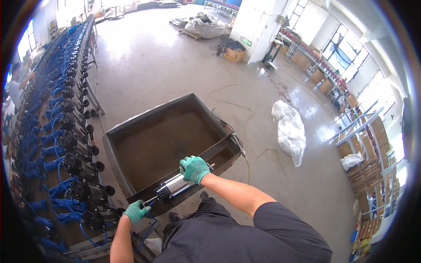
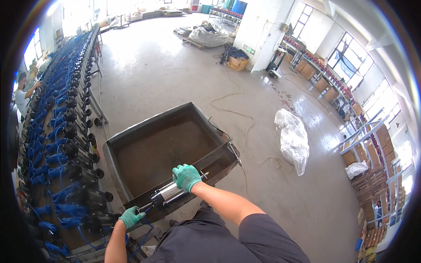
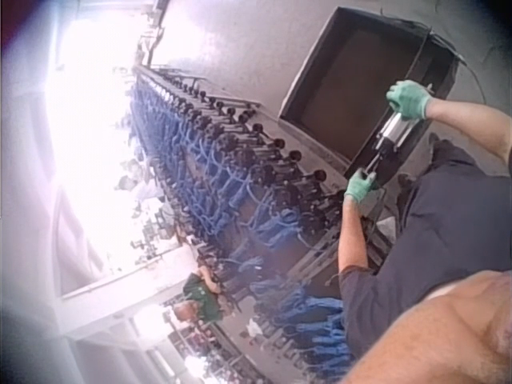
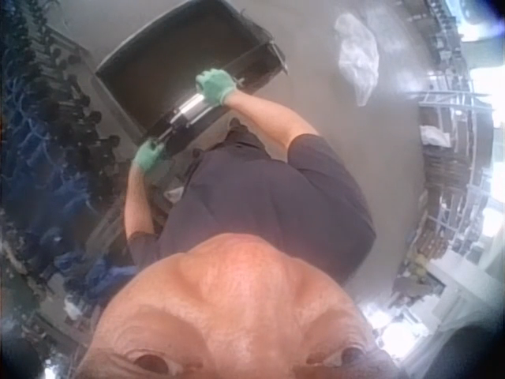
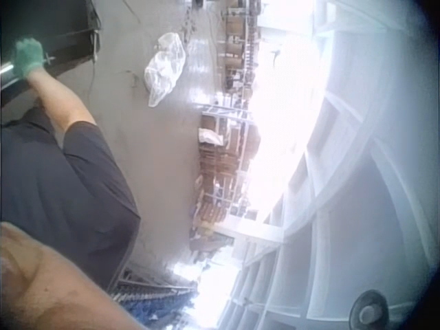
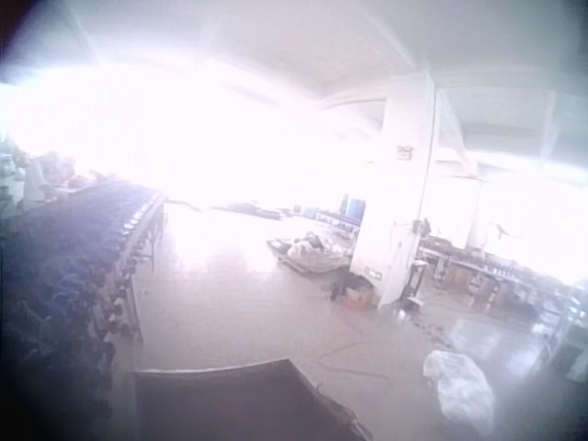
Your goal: The person, wearing green gloves, repeatedly picks up a silver cylindrical motor component, dips it into a tank of water, and then retrieves a coiled blue cable from a nearby row of similar motors to attach it to the component.
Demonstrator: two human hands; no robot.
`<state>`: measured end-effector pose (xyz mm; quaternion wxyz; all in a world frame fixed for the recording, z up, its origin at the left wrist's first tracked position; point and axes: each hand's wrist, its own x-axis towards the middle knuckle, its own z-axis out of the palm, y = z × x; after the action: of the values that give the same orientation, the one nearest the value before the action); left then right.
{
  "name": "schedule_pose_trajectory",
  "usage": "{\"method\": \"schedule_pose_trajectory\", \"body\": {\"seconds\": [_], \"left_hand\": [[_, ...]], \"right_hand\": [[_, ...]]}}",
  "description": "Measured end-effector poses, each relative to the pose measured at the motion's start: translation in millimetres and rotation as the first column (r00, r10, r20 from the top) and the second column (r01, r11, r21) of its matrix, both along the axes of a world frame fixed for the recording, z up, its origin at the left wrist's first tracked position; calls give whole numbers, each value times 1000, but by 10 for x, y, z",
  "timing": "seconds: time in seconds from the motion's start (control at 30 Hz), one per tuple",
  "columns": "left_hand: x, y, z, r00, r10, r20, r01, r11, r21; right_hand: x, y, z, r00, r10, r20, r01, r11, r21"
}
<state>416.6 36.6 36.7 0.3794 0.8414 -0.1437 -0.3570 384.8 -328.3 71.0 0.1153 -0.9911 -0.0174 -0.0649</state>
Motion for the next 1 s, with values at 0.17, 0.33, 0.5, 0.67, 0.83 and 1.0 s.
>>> {"method": "schedule_pose_trajectory", "body": {"seconds": [0.17,0.33,0.5,0.67,0.83,1.0], "left_hand": [[-53,113,-240,994,-107,-14,108,986,125],[-413,22,-471,819,-53,572,-112,962,249],[-408,-75,-566,677,-56,734,-160,962,221],[-468,-136,-522,848,260,461,-344,933,107],[-848,39,-570,586,778,228,-697,627,-348],[-1160,-249,-382,462,766,447,-741,610,-279]], "right_hand": [[-22,37,11,999,12,38,-13,1000,22],[-22,43,-80,999,36,23,-37,998,54],[14,-20,29,999,37,3,-37,999,31],[-6,-174,136,993,37,113,-88,868,489],[-414,-1463,-331,839,-457,296,274,824,496],[-976,-2836,-1422,571,-816,87,758,565,327]]}}
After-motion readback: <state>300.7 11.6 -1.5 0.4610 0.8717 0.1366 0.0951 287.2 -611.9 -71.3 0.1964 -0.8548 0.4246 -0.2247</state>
